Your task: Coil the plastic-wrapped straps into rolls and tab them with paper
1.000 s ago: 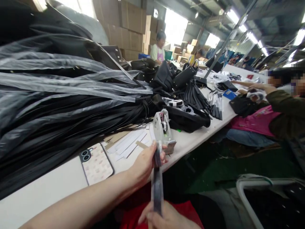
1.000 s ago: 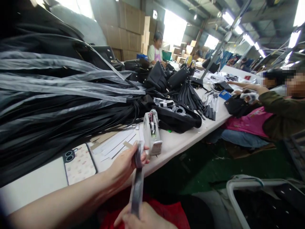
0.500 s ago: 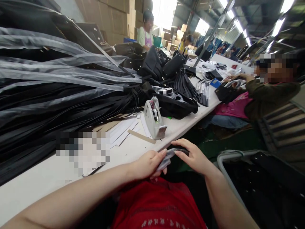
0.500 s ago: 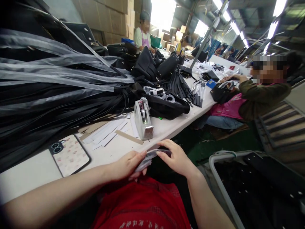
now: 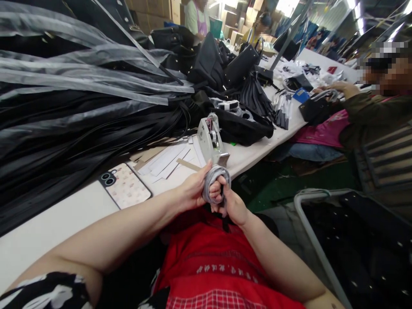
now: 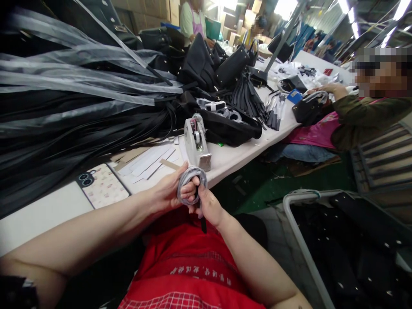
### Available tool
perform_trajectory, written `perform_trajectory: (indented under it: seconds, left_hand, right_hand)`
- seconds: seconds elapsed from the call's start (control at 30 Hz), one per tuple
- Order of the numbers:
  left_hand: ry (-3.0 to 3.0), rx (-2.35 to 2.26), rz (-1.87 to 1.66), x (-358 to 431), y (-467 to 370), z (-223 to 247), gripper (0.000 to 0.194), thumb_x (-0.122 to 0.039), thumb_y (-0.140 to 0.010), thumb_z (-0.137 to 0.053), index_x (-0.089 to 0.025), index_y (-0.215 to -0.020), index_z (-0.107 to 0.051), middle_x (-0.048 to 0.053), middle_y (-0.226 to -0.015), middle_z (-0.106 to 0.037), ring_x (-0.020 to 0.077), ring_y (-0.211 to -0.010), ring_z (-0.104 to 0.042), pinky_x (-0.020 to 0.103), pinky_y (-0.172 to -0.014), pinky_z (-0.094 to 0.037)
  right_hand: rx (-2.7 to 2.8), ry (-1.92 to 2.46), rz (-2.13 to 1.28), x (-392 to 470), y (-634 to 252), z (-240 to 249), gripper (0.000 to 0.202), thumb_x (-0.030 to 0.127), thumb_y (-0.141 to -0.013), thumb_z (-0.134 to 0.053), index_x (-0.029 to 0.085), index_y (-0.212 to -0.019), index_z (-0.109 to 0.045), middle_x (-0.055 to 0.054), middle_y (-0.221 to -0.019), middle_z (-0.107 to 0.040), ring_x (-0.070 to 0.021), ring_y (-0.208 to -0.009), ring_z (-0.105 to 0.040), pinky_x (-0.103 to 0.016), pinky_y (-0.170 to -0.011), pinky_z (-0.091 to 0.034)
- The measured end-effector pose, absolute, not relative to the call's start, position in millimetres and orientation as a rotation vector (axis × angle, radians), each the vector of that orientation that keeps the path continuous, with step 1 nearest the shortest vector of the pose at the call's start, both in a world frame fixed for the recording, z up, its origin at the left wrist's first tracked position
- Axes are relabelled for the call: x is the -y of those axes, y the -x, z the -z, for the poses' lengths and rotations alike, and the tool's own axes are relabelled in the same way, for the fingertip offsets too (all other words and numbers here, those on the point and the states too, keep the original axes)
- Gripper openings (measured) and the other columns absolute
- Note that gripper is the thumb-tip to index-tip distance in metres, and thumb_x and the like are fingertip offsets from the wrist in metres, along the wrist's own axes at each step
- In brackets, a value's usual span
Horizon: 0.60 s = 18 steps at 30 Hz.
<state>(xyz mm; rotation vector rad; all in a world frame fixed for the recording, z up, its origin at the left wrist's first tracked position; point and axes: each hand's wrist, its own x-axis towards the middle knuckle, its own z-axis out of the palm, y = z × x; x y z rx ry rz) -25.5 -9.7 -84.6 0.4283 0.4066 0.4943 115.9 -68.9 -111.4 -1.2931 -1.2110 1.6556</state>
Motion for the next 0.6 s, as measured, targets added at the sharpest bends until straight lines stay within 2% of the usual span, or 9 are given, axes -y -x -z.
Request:
perform_trajectory:
  seconds: [0.1, 0.2, 0.33, 0.4, 0.47, 0.5, 0.6]
  left_hand:
    - [-0.447, -0.419, -0.481, 10.5, 23.7, 86.3, 0.069, -0.069, -0.090, -0.031, -0.012, -0.071, -0.064, 0.001, -0.046, -0.053, 0.0200, -0.048, -0.061, 0.030, -0.042, -0.051]
    - [-0.503, -0.443, -0.468, 14.7, 20.9, 86.2, 0.069, -0.073, -0.085, -0.038, -0.011, -0.070, -0.066, 0.004, -0.047, -0.058, 0.0187, -0.044, -0.059, 0.032, -0.044, -0.051]
    - [-0.609, -0.495, -0.492, 17.7, 19.3, 88.4, 0.068, -0.075, -0.079, -0.047, -0.012, -0.059, -0.063, 0.005, -0.044, -0.057, 0.0179, -0.044, -0.057, 0.032, -0.053, -0.051]
    - [-0.660, -0.633, -0.587, 14.7, 20.1, 90.7, 0.061, -0.071, -0.074, -0.058, -0.012, -0.061, -0.062, 0.003, -0.049, -0.058, 0.0162, -0.048, -0.057, 0.029, -0.056, -0.049]
    - [-0.751, -0.800, -0.728, 11.7, 21.4, 91.8, 0.057, -0.068, -0.072, -0.063, -0.011, -0.073, -0.065, 0.003, -0.059, -0.062, 0.0152, -0.056, -0.059, 0.027, -0.060, -0.048]
    - [-0.850, -0.848, -0.780, 11.4, 22.0, 91.5, 0.058, -0.068, -0.075, -0.061, -0.011, -0.082, -0.067, 0.004, -0.066, -0.064, 0.0153, -0.061, -0.060, 0.027, -0.063, -0.048]
    - [-1.405, -0.743, -0.705, 19.0, 22.5, 87.9, 0.058, -0.061, -0.084, -0.053, -0.013, -0.113, -0.065, 0.007, -0.087, -0.070, 0.0185, -0.079, -0.063, 0.029, -0.075, -0.049]
  right_hand:
    - [1.246, 1.324, -1.445, 73.6, -109.9, 109.8, 0.061, 0.074, -0.089, -0.028, 0.019, -0.084, -0.055, 0.002, -0.053, -0.052, -0.0088, -0.039, -0.041, -0.020, -0.036, -0.028]
    - [1.301, 1.287, -1.332, 76.5, -111.6, 115.4, 0.054, 0.068, -0.092, -0.030, 0.020, -0.080, -0.052, 0.001, -0.058, -0.051, -0.0092, -0.042, -0.043, -0.021, -0.039, -0.033]
    - [1.492, 1.275, -1.167, 79.6, -126.1, 117.7, 0.044, 0.060, -0.094, -0.037, 0.020, -0.092, -0.055, -0.002, -0.068, -0.059, -0.0131, -0.050, -0.051, -0.025, -0.047, -0.043]
    - [1.600, 1.282, -1.030, 82.6, -139.0, 109.1, 0.043, 0.058, -0.094, -0.039, 0.019, -0.102, -0.055, -0.006, -0.080, -0.064, -0.0179, -0.064, -0.060, -0.028, -0.061, -0.050]
    - [1.712, 1.350, -0.901, 86.8, -153.4, 94.8, 0.045, 0.057, -0.094, -0.039, 0.018, -0.107, -0.056, -0.010, -0.089, -0.066, -0.0222, -0.079, -0.063, -0.032, -0.074, -0.050]
    - [1.801, 1.428, -0.871, 89.0, -159.9, 86.8, 0.044, 0.056, -0.094, -0.039, 0.017, -0.106, -0.057, -0.010, -0.089, -0.066, -0.0232, -0.080, -0.063, -0.033, -0.075, -0.049]
    - [2.161, 1.719, -0.932, 95.1, -171.0, 67.6, 0.037, 0.053, -0.090, -0.050, 0.018, -0.093, -0.061, -0.006, -0.077, -0.067, -0.0224, -0.072, -0.063, -0.029, -0.067, -0.044]
